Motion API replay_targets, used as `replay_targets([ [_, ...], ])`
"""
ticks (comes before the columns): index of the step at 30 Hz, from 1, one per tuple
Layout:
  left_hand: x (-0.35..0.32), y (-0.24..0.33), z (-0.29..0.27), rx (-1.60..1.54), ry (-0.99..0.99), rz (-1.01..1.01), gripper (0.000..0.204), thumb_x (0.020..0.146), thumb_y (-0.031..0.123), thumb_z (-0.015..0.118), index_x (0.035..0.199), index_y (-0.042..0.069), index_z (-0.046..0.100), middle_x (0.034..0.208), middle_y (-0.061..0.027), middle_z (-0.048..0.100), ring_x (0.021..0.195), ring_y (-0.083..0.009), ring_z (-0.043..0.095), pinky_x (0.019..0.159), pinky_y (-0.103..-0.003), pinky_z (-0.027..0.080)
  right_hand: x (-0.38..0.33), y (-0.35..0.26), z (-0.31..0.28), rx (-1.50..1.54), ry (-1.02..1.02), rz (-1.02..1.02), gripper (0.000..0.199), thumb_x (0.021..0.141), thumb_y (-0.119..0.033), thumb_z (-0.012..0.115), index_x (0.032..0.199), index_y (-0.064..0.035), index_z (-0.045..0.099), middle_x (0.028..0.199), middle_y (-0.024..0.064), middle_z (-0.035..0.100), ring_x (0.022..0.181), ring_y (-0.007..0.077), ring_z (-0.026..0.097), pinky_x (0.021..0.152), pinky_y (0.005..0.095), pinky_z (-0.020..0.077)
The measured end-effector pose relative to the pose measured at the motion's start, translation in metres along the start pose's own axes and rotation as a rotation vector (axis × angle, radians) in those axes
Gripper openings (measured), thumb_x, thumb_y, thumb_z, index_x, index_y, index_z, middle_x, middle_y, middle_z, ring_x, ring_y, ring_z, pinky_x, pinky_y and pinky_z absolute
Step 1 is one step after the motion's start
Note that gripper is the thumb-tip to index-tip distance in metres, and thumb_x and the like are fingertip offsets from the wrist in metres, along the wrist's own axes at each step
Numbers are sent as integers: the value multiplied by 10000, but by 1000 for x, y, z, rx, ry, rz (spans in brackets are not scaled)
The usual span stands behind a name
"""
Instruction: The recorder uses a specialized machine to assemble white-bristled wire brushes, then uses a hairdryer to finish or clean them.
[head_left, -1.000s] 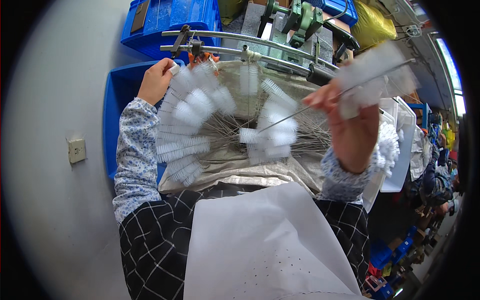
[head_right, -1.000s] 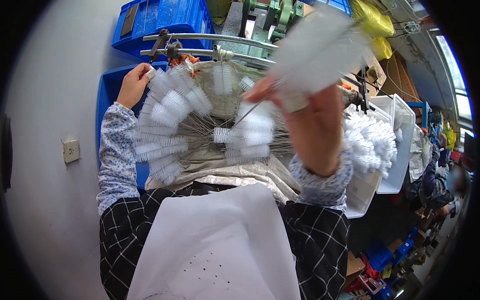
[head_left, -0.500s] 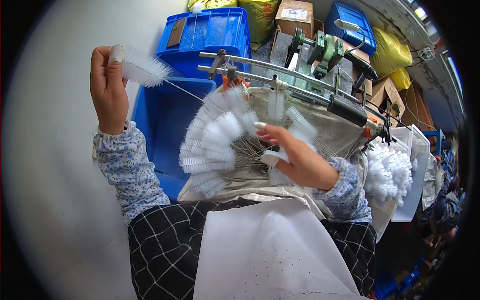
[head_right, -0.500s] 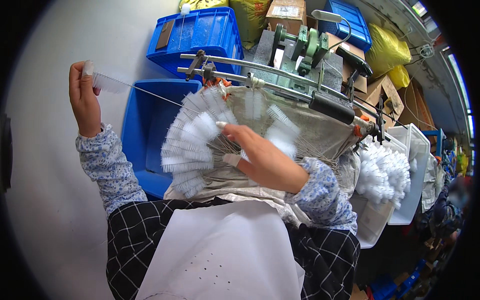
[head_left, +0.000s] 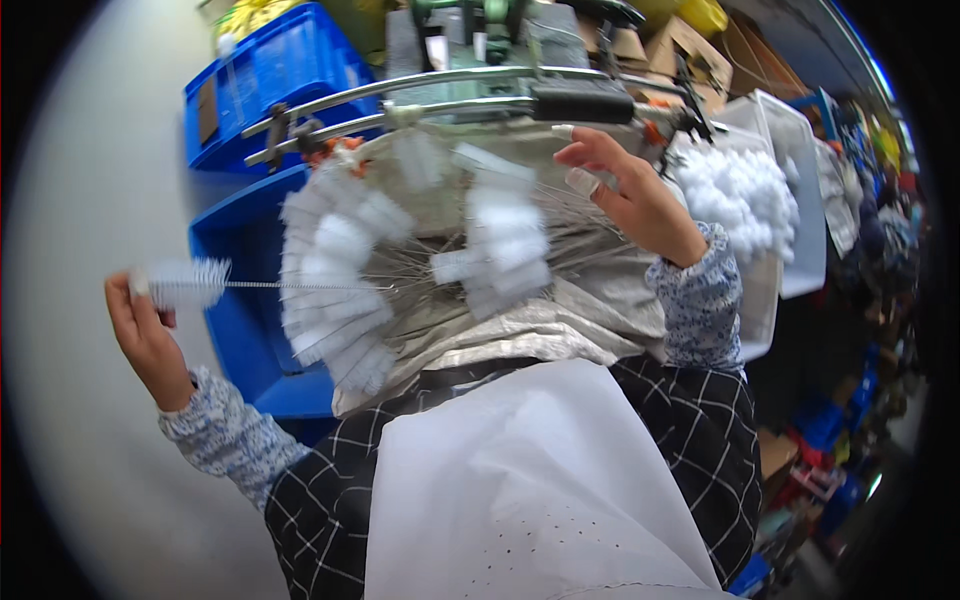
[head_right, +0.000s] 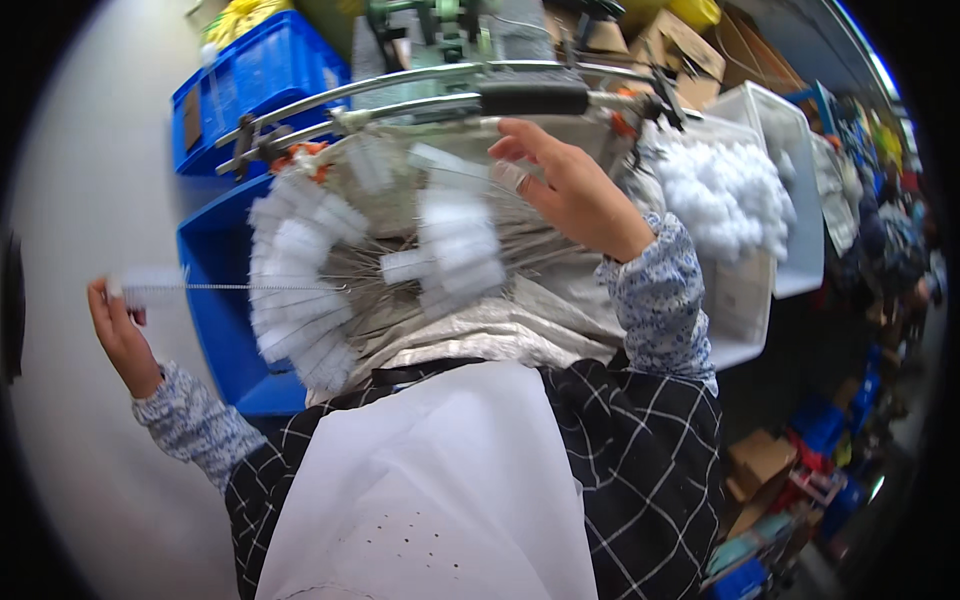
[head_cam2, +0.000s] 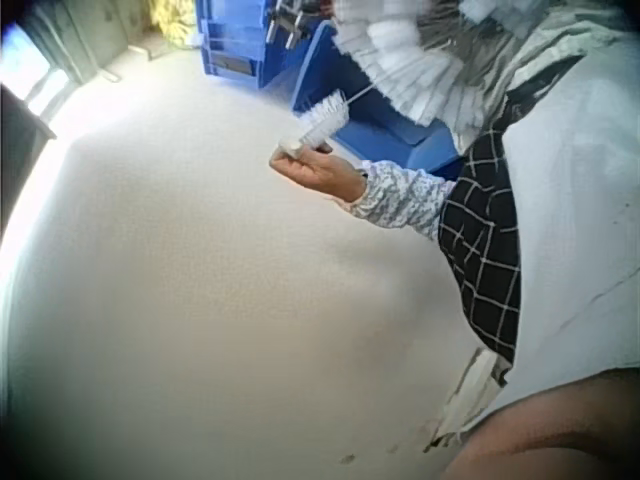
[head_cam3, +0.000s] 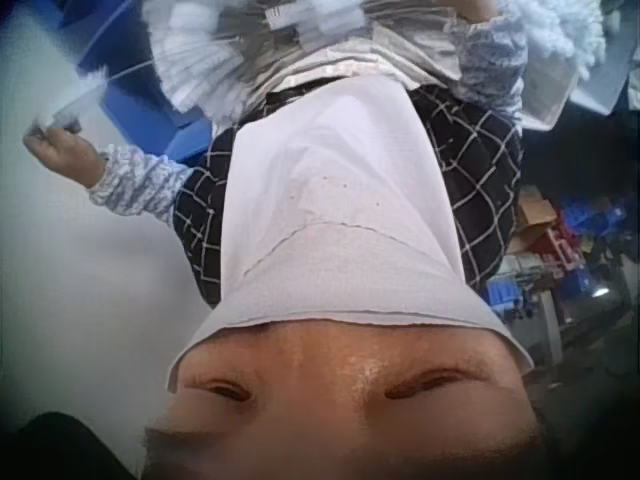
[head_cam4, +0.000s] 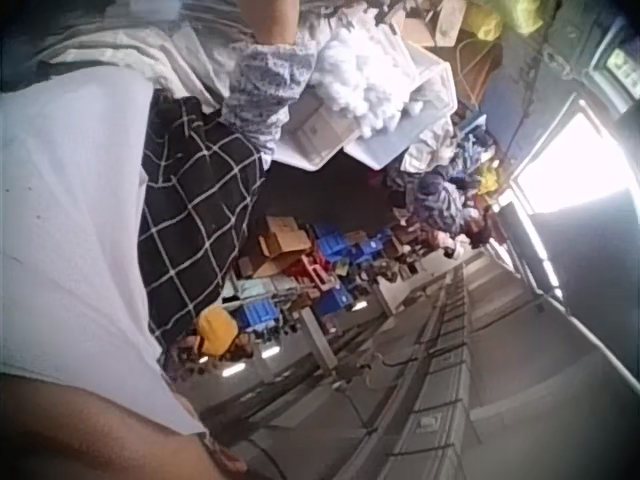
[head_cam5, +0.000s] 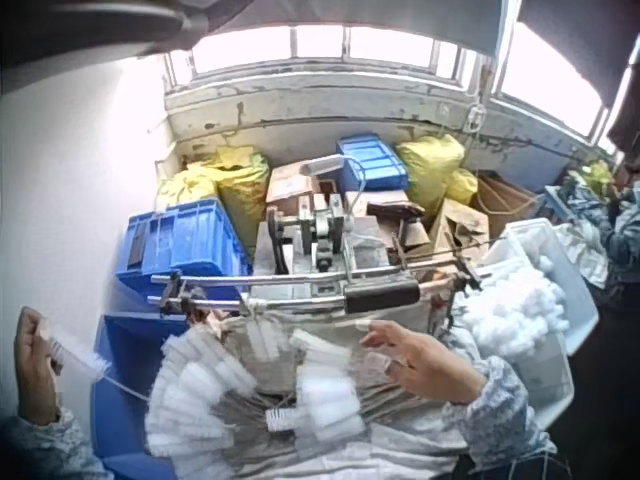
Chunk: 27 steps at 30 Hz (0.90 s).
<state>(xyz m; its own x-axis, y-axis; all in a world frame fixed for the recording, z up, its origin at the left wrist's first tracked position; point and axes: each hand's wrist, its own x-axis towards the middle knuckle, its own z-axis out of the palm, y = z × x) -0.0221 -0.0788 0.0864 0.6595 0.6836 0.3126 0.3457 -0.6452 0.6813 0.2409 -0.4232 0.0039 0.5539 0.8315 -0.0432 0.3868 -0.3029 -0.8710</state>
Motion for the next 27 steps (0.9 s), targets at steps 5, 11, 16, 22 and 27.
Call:
replay_targets([
  [5,-43,-60,56,-97,-421,-263,124,878,171,394,849,57,434,646,-2,424,528,-48,382,471,-170,308,-69,73,6,-314,60,119,621,733,-223,627,1214,16,317,1167,183,428,1100,291,400,927,337,315],
  [11,-33,-26,65,238,-634,-216,271,845,202,485,1041,24,425,880,-60,476,674,-108,428,606,-227,379,-87,132,50,-904,-23,133,768,603,-198,672,1237,-6,282,1284,191,271,1234,325,186,1023,437,89],
  [16,-35,2,87,138,-606,-68,372,843,232,494,1133,22,394,1004,-85,452,743,-128,399,672,-228,374,-107,160,71,-1042,184,10,693,604,-232,645,1179,-1,334,1183,161,356,1149,288,298,990,414,192],
  [22,-39,36,105,200,-640,21,361,847,209,486,1146,31,389,994,-83,480,791,-136,443,682,-238,382,-108,180,82,-1078,467,-139,425,577,-208,653,915,-40,458,812,38,508,800,192,493,798,317,350],
  [27,-42,49,115,144,-745,117,322,847,130,468,1139,25,383,959,-85,507,789,-143,479,689,-251,399,-89,173,49,-777,-94,93,504,470,-222,732,849,-46,450,777,84,585,822,228,552,757,313,388],
])
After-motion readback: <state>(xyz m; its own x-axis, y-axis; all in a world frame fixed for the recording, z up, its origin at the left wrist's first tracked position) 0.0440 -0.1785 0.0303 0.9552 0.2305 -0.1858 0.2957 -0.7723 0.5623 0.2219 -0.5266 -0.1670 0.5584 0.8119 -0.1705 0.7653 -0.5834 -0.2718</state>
